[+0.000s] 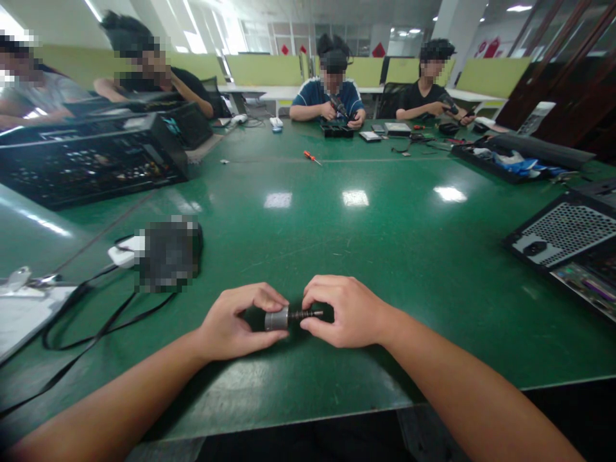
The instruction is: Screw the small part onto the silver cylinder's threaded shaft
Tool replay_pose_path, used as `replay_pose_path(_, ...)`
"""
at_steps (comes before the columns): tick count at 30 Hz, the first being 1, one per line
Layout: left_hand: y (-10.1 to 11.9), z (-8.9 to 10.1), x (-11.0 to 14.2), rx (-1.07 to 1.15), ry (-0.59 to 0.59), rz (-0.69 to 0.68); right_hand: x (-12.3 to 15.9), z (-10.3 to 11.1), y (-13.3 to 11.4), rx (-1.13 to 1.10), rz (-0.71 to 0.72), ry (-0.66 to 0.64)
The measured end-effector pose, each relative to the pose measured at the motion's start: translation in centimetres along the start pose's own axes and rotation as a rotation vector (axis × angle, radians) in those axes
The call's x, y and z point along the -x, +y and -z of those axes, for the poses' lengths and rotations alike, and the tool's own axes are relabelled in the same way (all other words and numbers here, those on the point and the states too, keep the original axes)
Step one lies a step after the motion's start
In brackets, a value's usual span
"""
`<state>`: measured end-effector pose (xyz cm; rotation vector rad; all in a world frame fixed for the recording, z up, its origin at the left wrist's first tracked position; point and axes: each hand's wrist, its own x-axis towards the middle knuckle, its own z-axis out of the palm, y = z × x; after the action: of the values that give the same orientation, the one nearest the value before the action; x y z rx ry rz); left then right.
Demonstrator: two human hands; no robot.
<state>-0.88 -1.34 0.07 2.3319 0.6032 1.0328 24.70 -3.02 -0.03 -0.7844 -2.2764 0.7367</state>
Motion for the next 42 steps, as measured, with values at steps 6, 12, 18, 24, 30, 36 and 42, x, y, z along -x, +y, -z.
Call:
replay_pose_path(6, -0.1, 0.1, 0.1, -0.025, 0.009, -0.017, 0.1, 0.2, 0.0, 0.024, -0.001, 0.012)
replay_pose_path(12, -0.1, 0.2, 0.0, -0.034, 0.016, -0.027, 0.2, 0.3, 0.1, 0.04, 0.007, 0.013)
replay_pose_path(18, -0.3, 0.2, 0.1, -0.026, 0.031, -0.072, 0.0, 0.4, 0.0, 0.043, 0.018, 0.018)
replay_pose_path(24, -0.2, 0.4, 0.1, -0.043, 0.04, -0.091, 0.1, 0.5, 0.0, 0.046, 0.008, 0.014)
replay_pose_path(30, -0.1, 0.5, 0.0, -0.063, 0.054, -0.091, 0.3, 0.9, 0.1, 0.07, 0.004, 0.022)
replay_pose_path(36, -0.1, 0.6, 0.0, -0.062, 0.056, -0.095, 0.3, 1.1, 0.1, 0.08, 0.002, 0.013)
replay_pose_path(42, -0.2, 0.6, 0.1, -0.067, 0.066, -0.099, 0.4, 1.2, 0.2, 0.093, 0.004, 0.012)
